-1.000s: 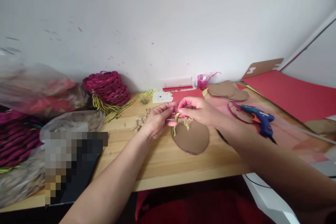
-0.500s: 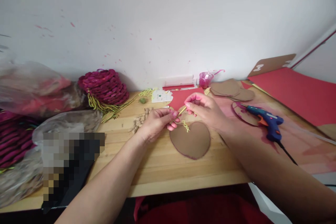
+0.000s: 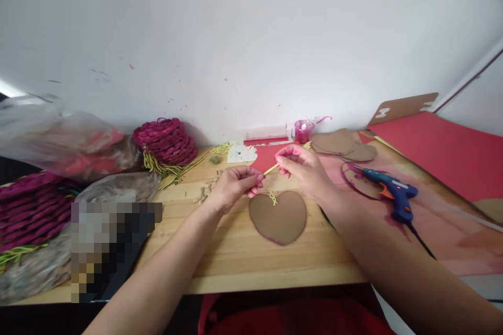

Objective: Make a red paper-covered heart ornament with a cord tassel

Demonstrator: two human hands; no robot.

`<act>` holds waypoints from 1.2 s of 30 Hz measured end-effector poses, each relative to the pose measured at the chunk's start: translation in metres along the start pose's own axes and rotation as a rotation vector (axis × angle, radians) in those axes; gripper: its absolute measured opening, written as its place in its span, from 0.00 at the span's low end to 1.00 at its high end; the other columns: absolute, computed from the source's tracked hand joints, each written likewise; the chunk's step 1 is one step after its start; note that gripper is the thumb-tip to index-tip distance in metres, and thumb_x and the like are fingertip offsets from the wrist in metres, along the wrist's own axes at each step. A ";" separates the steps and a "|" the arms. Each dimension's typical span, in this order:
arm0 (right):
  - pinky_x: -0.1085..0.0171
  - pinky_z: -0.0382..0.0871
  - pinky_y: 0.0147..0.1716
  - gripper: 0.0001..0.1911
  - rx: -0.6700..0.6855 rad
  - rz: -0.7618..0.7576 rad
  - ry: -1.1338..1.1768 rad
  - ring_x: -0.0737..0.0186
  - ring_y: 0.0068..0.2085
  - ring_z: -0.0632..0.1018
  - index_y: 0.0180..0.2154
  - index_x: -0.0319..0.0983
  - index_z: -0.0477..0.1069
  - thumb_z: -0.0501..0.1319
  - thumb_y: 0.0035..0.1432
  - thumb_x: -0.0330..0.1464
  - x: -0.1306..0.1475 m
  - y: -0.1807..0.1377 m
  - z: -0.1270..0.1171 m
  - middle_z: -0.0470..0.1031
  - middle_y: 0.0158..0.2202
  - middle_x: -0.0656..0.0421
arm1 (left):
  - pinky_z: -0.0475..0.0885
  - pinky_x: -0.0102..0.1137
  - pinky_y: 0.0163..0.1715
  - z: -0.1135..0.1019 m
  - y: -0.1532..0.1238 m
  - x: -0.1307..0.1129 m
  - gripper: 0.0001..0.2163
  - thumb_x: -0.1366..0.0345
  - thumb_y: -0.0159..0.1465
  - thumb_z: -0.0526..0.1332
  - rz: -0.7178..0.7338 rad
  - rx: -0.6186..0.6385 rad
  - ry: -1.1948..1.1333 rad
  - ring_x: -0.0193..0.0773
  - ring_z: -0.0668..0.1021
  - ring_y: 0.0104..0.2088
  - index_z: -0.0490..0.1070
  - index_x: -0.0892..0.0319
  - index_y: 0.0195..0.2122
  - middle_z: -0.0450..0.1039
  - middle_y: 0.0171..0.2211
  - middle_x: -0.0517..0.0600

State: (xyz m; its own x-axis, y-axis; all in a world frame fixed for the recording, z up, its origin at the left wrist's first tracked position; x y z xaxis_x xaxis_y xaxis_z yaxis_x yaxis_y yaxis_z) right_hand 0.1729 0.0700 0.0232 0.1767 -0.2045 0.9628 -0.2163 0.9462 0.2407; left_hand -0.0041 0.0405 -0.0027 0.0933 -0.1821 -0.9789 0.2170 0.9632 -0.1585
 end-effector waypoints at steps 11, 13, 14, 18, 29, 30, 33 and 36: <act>0.68 0.58 0.20 0.18 -0.249 -0.002 0.261 0.71 0.21 0.68 0.31 0.40 0.72 0.76 0.43 0.40 0.008 0.010 -0.025 0.69 0.21 0.66 | 0.62 0.21 0.19 0.019 0.009 -0.041 0.16 0.57 0.50 0.76 0.114 0.032 -0.005 0.25 0.70 0.18 0.75 0.63 0.30 0.75 0.23 0.47; 0.68 0.56 0.19 0.18 -0.312 0.001 0.281 0.71 0.20 0.67 0.31 0.40 0.71 0.76 0.42 0.40 0.008 0.013 -0.033 0.68 0.21 0.67 | 0.61 0.21 0.18 0.018 0.012 -0.039 0.17 0.57 0.50 0.77 0.135 0.032 -0.086 0.25 0.69 0.18 0.75 0.64 0.30 0.74 0.23 0.47; 0.68 0.56 0.18 0.19 -0.338 -0.004 0.285 0.71 0.20 0.66 0.31 0.41 0.71 0.76 0.42 0.40 0.008 0.014 -0.037 0.68 0.21 0.66 | 0.59 0.21 0.17 0.016 0.013 -0.037 0.17 0.57 0.50 0.77 0.144 0.033 -0.127 0.24 0.69 0.17 0.75 0.64 0.30 0.74 0.23 0.46; 0.69 0.54 0.18 0.20 -0.372 -0.008 0.294 0.71 0.21 0.66 0.30 0.41 0.71 0.76 0.42 0.43 0.007 0.014 -0.042 0.68 0.23 0.65 | 0.51 0.20 0.13 0.007 0.017 -0.026 0.18 0.57 0.52 0.76 0.179 0.062 -0.281 0.20 0.63 0.14 0.71 0.63 0.29 0.71 0.24 0.44; 0.67 0.58 0.21 0.21 -0.173 -0.021 0.122 0.69 0.24 0.69 0.24 0.40 0.69 0.69 0.57 0.48 0.009 0.002 -0.018 0.69 0.22 0.62 | 0.59 0.21 0.16 0.013 0.019 -0.013 0.18 0.56 0.52 0.77 0.102 0.107 -0.213 0.24 0.69 0.17 0.74 0.63 0.32 0.74 0.24 0.46; 0.67 0.59 0.21 0.18 -0.168 -0.017 0.109 0.68 0.25 0.70 0.27 0.40 0.71 0.69 0.56 0.46 0.009 0.001 -0.017 0.71 0.24 0.61 | 0.59 0.21 0.17 0.013 0.020 -0.013 0.18 0.56 0.52 0.77 0.105 0.100 -0.212 0.24 0.69 0.17 0.74 0.63 0.32 0.74 0.24 0.46; 0.67 0.64 0.24 0.15 -0.135 0.005 0.082 0.65 0.31 0.76 0.40 0.41 0.76 0.72 0.53 0.40 0.008 0.000 -0.015 0.77 0.34 0.59 | 0.61 0.21 0.17 0.012 0.019 -0.013 0.17 0.56 0.52 0.77 0.116 0.087 -0.210 0.23 0.69 0.17 0.75 0.63 0.32 0.74 0.24 0.45; 0.68 0.69 0.26 0.17 -0.080 0.045 0.081 0.61 0.39 0.78 0.44 0.42 0.76 0.71 0.53 0.40 0.005 0.000 -0.012 0.78 0.42 0.56 | 0.66 0.21 0.21 0.012 0.017 -0.014 0.17 0.57 0.53 0.77 0.123 0.092 -0.201 0.26 0.73 0.20 0.75 0.62 0.33 0.75 0.25 0.46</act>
State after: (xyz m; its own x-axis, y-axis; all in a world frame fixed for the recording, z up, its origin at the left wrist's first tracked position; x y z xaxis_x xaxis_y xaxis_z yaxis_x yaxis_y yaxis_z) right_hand 0.1857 0.0717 0.0269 0.2463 -0.1437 0.9585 -0.1493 0.9715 0.1840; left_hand 0.0102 0.0575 0.0098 0.3138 -0.1096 -0.9431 0.2788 0.9602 -0.0188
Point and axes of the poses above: each hand's wrist, its own y-axis towards the middle knuckle, its own z-axis out of the palm, x = y × z, the point moved 5 cm from there along y, towards the middle knuckle
